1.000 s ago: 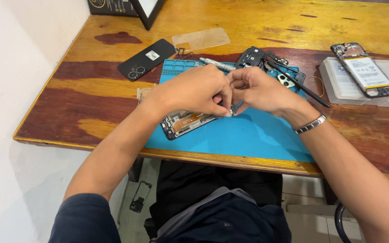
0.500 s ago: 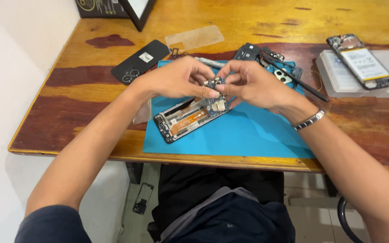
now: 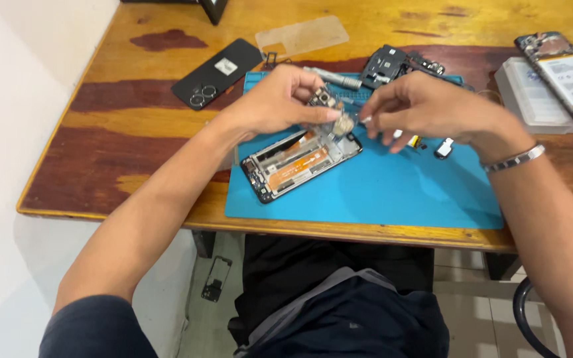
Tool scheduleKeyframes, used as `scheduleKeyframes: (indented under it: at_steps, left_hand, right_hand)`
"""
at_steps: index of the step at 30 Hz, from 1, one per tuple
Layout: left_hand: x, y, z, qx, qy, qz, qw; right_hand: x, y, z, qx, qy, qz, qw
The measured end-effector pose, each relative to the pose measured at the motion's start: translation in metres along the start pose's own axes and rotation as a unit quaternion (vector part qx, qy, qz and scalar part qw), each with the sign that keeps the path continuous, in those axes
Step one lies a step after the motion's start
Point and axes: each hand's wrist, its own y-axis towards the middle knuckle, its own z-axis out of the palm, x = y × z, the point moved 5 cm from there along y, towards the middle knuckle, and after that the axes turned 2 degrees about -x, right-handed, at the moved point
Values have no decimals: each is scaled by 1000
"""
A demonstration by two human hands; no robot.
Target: The person disassembles a smartphone, removes the battery and internal components, cleans the frame with a brush, and reassembles the device by reconnecting cables and securing the back cover.
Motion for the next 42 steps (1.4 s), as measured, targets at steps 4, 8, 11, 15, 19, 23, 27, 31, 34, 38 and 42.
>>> scheduleKeyframes:
  at_steps: [4,8,11,15,19,23,27,31,34,38,42]
  left_hand:
    - [1,-2,-2,-36,62,-20,997]
    - [-1,-4,5,-39,55,-17,998]
    - [-2,-6,6,-46,65,-22,997]
    - [-4,-7,8,-46,65,-25,996]
    - [-8,-8,11,-44,76,-14,996]
    - [-10,-9,12,-46,118,-13,992]
    - [-12,-13,9,-42,137,-34,989]
    - [-22,-17,8,-14,108,30,994]
    - [-26,-19,9,-22,119,64,991]
    - [-29,-25,13,-59,162,78,982]
    - [-34,-28,17,-96,239,114,960]
  right_hand:
    - [-8,2,9,81,-36,22,996]
    - [-7,3,13,71,-69,15,995]
    - [-5,2,14,69,-72,-1,995]
    - [-4,2,18,77,-88,-10,993]
    - [0,0,18,63,-42,-27,997]
    - [5,-2,12,5,-74,-42,996]
    - [20,-7,13,13,-101,-123,987]
    - [23,-16,4,-18,-109,-49,993]
    - [31,-22,3,-54,-185,-33,981]
    - [28,-40,24,-107,-194,22,975]
    - [23,-58,54,-224,-191,-27,955]
